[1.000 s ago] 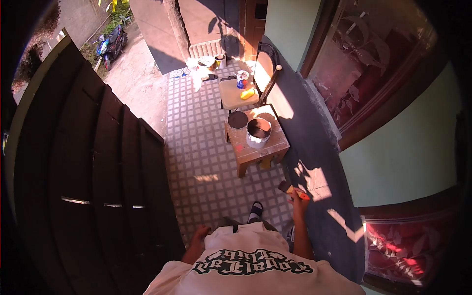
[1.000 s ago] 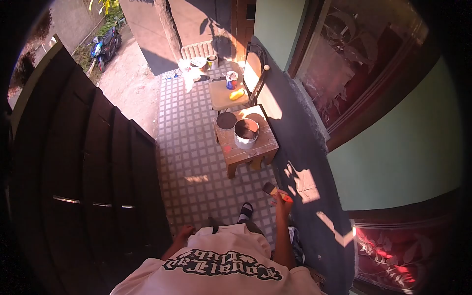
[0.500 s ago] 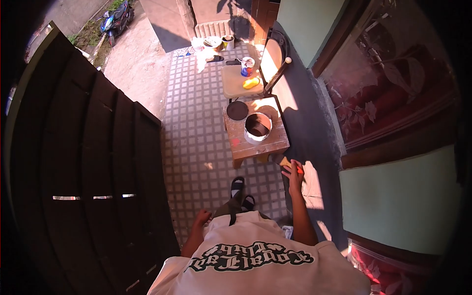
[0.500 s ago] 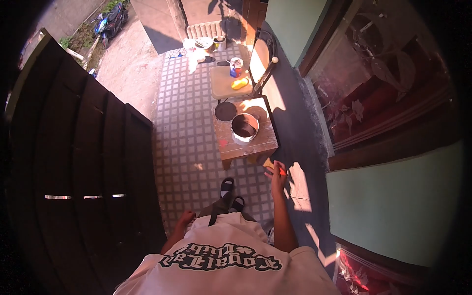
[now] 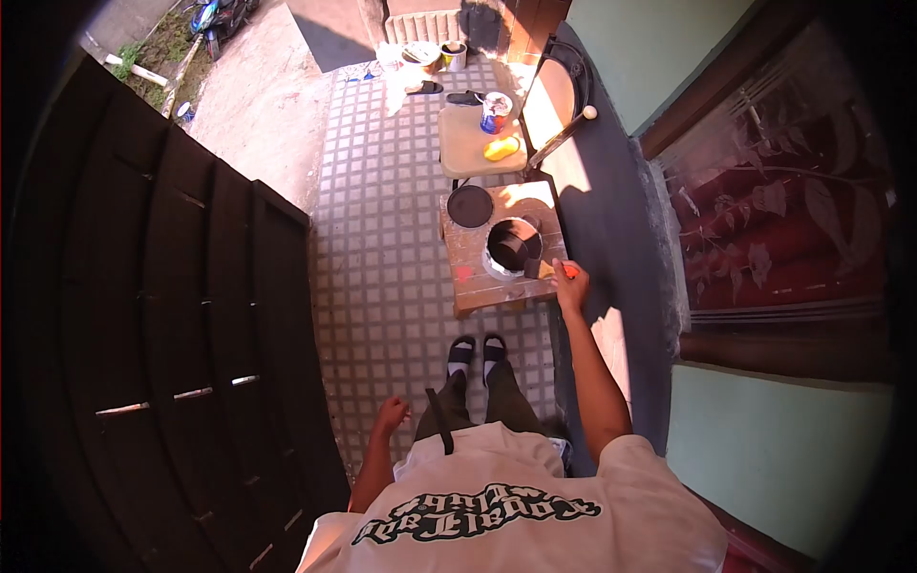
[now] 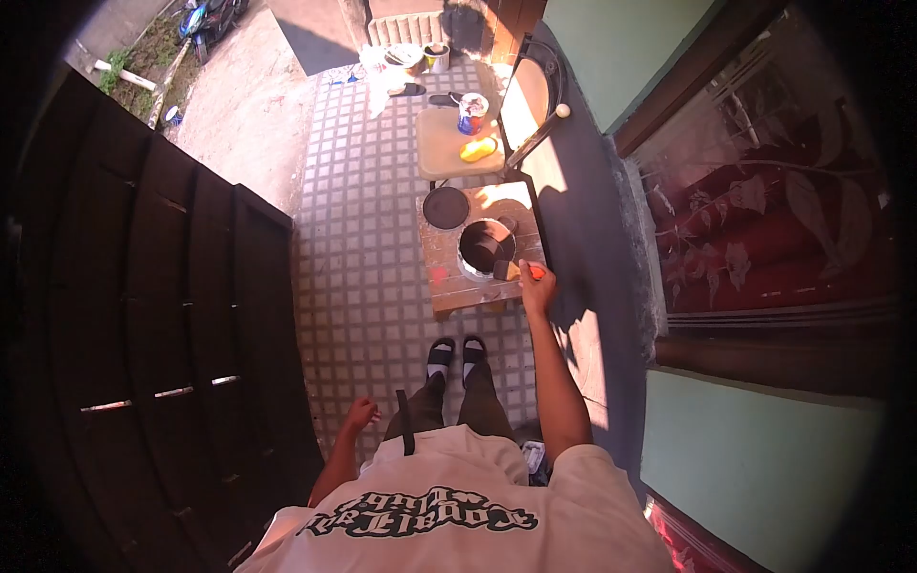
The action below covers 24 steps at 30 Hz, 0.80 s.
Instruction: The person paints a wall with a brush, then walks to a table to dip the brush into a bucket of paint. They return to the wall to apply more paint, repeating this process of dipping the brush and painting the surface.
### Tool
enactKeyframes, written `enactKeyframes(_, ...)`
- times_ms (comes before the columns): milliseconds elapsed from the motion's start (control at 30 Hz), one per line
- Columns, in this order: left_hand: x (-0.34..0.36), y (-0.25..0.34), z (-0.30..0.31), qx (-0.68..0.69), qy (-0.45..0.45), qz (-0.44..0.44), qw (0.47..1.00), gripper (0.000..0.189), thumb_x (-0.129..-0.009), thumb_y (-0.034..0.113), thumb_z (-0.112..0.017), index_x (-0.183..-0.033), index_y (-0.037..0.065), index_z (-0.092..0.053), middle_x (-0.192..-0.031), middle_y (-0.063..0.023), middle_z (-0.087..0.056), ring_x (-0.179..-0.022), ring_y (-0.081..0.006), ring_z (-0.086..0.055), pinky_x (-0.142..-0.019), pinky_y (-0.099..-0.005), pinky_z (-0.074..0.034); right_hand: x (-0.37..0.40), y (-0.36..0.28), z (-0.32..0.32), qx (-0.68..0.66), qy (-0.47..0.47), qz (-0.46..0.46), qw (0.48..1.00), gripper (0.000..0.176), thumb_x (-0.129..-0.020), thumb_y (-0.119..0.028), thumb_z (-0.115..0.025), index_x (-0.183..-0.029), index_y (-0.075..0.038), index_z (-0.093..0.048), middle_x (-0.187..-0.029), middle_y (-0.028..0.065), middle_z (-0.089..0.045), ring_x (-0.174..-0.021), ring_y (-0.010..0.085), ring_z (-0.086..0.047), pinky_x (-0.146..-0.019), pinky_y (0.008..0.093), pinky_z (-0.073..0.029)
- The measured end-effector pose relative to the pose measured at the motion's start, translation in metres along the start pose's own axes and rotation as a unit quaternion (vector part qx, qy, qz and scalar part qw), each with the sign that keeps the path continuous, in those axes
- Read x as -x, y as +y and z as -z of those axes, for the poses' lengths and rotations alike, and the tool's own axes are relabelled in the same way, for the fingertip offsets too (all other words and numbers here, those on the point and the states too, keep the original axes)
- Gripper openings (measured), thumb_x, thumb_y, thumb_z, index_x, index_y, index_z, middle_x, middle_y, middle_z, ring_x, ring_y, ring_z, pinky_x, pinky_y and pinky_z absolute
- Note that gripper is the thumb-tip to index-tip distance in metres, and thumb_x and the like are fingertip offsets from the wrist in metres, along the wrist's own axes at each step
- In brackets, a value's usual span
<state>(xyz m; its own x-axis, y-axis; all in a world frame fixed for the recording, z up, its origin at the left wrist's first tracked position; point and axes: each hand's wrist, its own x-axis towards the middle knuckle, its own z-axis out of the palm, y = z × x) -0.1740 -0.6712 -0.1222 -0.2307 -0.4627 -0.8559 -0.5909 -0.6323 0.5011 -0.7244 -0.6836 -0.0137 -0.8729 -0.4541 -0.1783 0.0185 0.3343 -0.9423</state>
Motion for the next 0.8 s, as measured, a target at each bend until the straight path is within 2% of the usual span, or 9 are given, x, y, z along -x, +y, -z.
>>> enactKeyframes(100,0.008,-0.005,-0.007,0.021,0.030,0.017,0.999,0.017,-0.089,0.018,-0.056,-0.089,0.002,-0.062,-0.081,-0.0100,-0.071,-0.066,-0.0183,-0.068,-0.057,-0.0329,-0.052,-0.052,0.035,-0.028,0.174,-0.005,0.130,0.976,0.028,-0.087,-0.028,-0.083,-0.095,-0.002,-0.074,-0.076,0.0039,-0.070,-0.061,0.0124,-0.069,-0.062,0.0300,-0.057)
enactKeyframes(233,0.037,-0.012,-0.021,0.037,0.042,0.048,0.997,0.015,-0.089,0.016,-0.056,-0.089,0.003,-0.062,-0.080,-0.0098,-0.070,-0.067,-0.0181,-0.068,-0.057,-0.0326,-0.051,-0.100,0.075,-0.073,0.288,-0.013,0.183,0.940,0.013,-0.086,-0.013,-0.077,-0.097,-0.007,-0.077,-0.082,0.0120,-0.076,-0.075,0.0217,-0.074,-0.068,0.0347,-0.055)
enactKeyframes(367,0.046,-0.049,-0.040,0.051,0.038,0.076,0.995,0.014,-0.090,0.016,-0.056,-0.087,0.003,-0.061,-0.079,-0.0096,-0.070,-0.067,-0.0180,-0.068,-0.058,-0.0328,-0.052,-0.122,0.104,-0.106,0.235,-0.107,0.091,0.962,0.016,-0.087,-0.016,-0.068,-0.096,-0.006,-0.075,-0.092,0.0180,-0.075,-0.089,0.0343,-0.073,-0.076,0.0443,-0.055)
enactKeyframes(400,0.049,-0.057,-0.043,0.050,0.039,0.090,0.994,0.014,-0.090,0.016,-0.056,-0.087,0.003,-0.061,-0.080,-0.0097,-0.070,-0.068,-0.0182,-0.068,-0.058,-0.0329,-0.052,-0.124,0.103,-0.107,0.216,-0.156,0.054,0.962,0.018,-0.087,-0.020,-0.068,-0.092,-0.004,-0.075,-0.095,0.0143,-0.076,-0.087,0.0301,-0.073,-0.076,0.0413,-0.056)
enactKeyframes(533,0.062,-0.072,-0.060,0.051,0.036,0.128,0.990,0.014,-0.090,0.016,-0.057,-0.085,0.003,-0.060,-0.081,-0.0100,-0.070,-0.069,-0.0185,-0.069,-0.060,-0.0330,-0.053,-0.140,0.168,-0.126,0.221,-0.096,0.162,0.957,0.012,-0.087,-0.012,-0.068,-0.081,-0.002,-0.070,-0.090,0.0109,-0.073,-0.083,0.0226,-0.069,-0.070,0.0336,-0.053)
enactKeyframes(600,0.059,-0.079,-0.065,0.051,0.039,0.132,0.989,0.015,-0.091,0.017,-0.057,-0.086,0.003,-0.060,-0.082,-0.0101,-0.071,-0.071,-0.0184,-0.070,-0.061,-0.0329,-0.053,-0.153,0.190,-0.133,0.050,-0.121,0.095,0.987,0.009,-0.086,-0.009,-0.069,-0.081,-0.002,-0.069,-0.089,0.0111,-0.073,-0.082,0.0237,-0.069,-0.068,0.0332,-0.053)
enactKeyframes(667,0.063,-0.078,-0.071,0.048,0.049,0.132,0.989,0.015,-0.091,0.017,-0.057,-0.086,0.003,-0.060,-0.083,-0.0103,-0.071,-0.072,-0.0181,-0.070,-0.062,-0.0326,-0.053,-0.152,0.203,-0.135,0.143,-0.103,0.215,0.961,0.005,-0.087,-0.007,-0.070,-0.085,-0.003,-0.069,-0.085,0.0112,-0.073,-0.078,0.0260,-0.071,-0.066,0.0339,-0.053)
enactKeyframes(700,0.063,-0.076,-0.073,0.056,0.051,0.132,0.988,0.015,-0.092,0.017,-0.057,-0.086,0.003,-0.060,-0.083,-0.0105,-0.072,-0.072,-0.0180,-0.070,-0.062,-0.0325,-0.053,-0.158,0.212,-0.141,0.112,-0.110,0.165,0.974,0.014,-0.090,-0.017,-0.075,-0.088,-0.003,-0.070,-0.079,0.0093,-0.073,-0.073,0.0225,-0.070,-0.069,0.0341,-0.055)
enactKeyframes(800,0.059,-0.068,-0.076,0.073,0.058,0.131,0.987,0.015,-0.092,0.017,-0.057,-0.087,0.003,-0.060,-0.085,-0.0108,-0.072,-0.073,-0.0178,-0.070,-0.063,-0.0322,-0.053,-0.167,0.220,-0.142,0.171,-0.115,0.186,0.961,0.017,-0.089,-0.015,-0.076,-0.081,-0.002,-0.070,-0.075,0.0106,-0.071,-0.071,0.0242,-0.069,-0.066,0.0346,-0.053)
